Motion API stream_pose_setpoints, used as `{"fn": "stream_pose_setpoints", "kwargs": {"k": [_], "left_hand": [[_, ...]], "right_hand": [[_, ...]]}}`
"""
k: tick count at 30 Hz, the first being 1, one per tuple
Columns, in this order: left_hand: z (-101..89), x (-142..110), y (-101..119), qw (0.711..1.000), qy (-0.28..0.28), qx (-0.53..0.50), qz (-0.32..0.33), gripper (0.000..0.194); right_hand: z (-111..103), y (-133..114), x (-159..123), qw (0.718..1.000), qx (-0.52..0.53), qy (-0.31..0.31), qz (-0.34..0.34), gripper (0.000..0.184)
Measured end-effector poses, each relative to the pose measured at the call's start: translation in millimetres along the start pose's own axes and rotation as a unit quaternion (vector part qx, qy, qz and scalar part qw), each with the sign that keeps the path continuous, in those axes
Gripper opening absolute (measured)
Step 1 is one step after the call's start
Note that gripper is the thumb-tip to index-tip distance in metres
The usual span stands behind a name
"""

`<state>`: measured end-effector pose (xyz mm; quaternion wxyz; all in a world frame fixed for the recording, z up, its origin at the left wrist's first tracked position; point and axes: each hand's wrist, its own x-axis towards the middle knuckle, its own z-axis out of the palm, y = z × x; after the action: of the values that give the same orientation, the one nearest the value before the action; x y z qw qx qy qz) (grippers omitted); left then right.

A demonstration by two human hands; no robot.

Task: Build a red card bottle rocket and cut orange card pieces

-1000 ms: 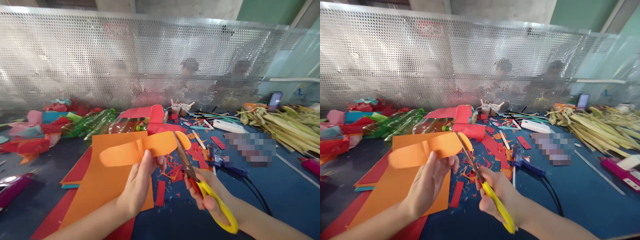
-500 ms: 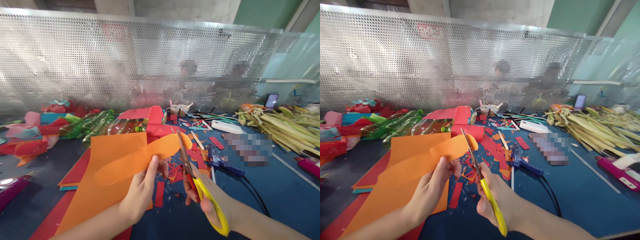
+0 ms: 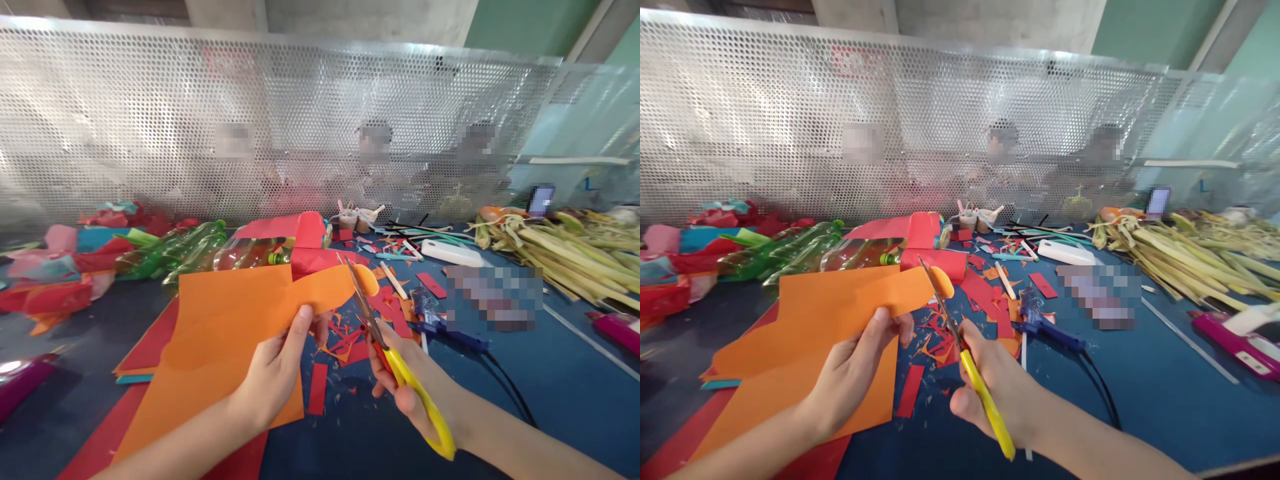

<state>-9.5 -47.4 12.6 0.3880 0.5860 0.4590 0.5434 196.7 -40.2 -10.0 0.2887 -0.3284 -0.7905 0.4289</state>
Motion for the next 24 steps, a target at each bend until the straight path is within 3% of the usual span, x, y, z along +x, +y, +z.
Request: {"fn": "stream_pose_setpoints", "kwargs": {"k": [11,24], "left_hand": [[-0.6,2,1,0.999,0.002,-0.026,-0.025,0.042],[-14.1,18,5,0.989,0.048,-0.134,-0.049,0.03]], "right_hand": [[4,9,-2,0.999,0.037,0.03,0.013,0.069],[-9,-19,5,0.998,0.02,0.009,0.06,0.07]]}}
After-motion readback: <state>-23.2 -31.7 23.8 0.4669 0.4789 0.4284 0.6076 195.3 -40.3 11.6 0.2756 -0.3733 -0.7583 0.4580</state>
